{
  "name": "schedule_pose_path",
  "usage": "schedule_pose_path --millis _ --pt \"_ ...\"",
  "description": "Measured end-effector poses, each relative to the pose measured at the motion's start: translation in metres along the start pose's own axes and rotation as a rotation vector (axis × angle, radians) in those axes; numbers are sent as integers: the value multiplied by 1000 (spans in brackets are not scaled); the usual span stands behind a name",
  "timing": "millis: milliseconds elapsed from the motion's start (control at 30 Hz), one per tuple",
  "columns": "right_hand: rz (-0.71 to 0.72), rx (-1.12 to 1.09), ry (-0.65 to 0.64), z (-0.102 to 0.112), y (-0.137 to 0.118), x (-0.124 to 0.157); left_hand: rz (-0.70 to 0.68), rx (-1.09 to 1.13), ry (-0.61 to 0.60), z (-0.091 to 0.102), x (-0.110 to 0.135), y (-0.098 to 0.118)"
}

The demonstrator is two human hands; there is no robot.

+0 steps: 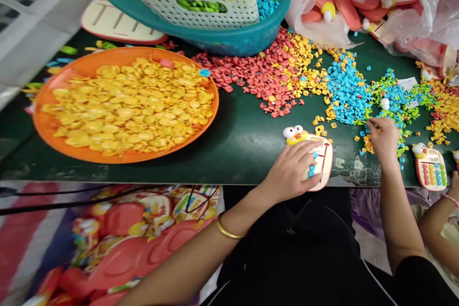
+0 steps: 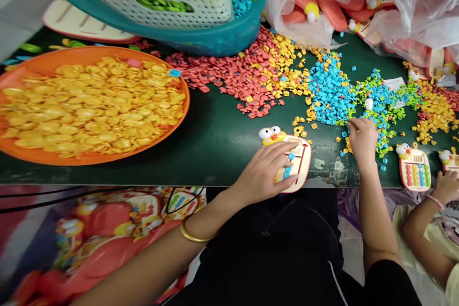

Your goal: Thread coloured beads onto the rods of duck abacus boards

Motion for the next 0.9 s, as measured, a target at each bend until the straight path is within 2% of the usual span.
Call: schedule_pose_path --millis 100,167,333,467,567,667,767,833,900 --pt "82 81 -149 -21 -7 -8 27 18 63 -6 -8 6" --pt "142 144 -199 -28 -13 -5 86 17 102 -8 -9 8" --pt "259 222 -190 -28 -26 7 172 12 148 -9 -3 9" --pt "293 288 -204 -31 -30 3 187 -18 145 -11 1 9" --pt "284 203 -228 -30 -30 -3 201 -22 136 -12 3 8" --pt "230 39 -214 -19 -40 1 199 -16 120 -11 2 8" --pt "214 -207 -272 -14 -66 21 204 -19 82 -10 1 9" --pt "249 -321 -339 -20 -88 36 224 -30 68 -10 1 10" --pt "259 -348 -336 -32 -106 46 241 -38 62 -9 1 10"
Point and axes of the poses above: each hand's wrist, its own x-axis away from the middle knuckle, its own z-axis out of the back of the hand, y = z × x, the point moved 3 cm from there along -x, towards the middle knuckle, and after that the axes turned 1 degree about x, right-handed, at the moved point
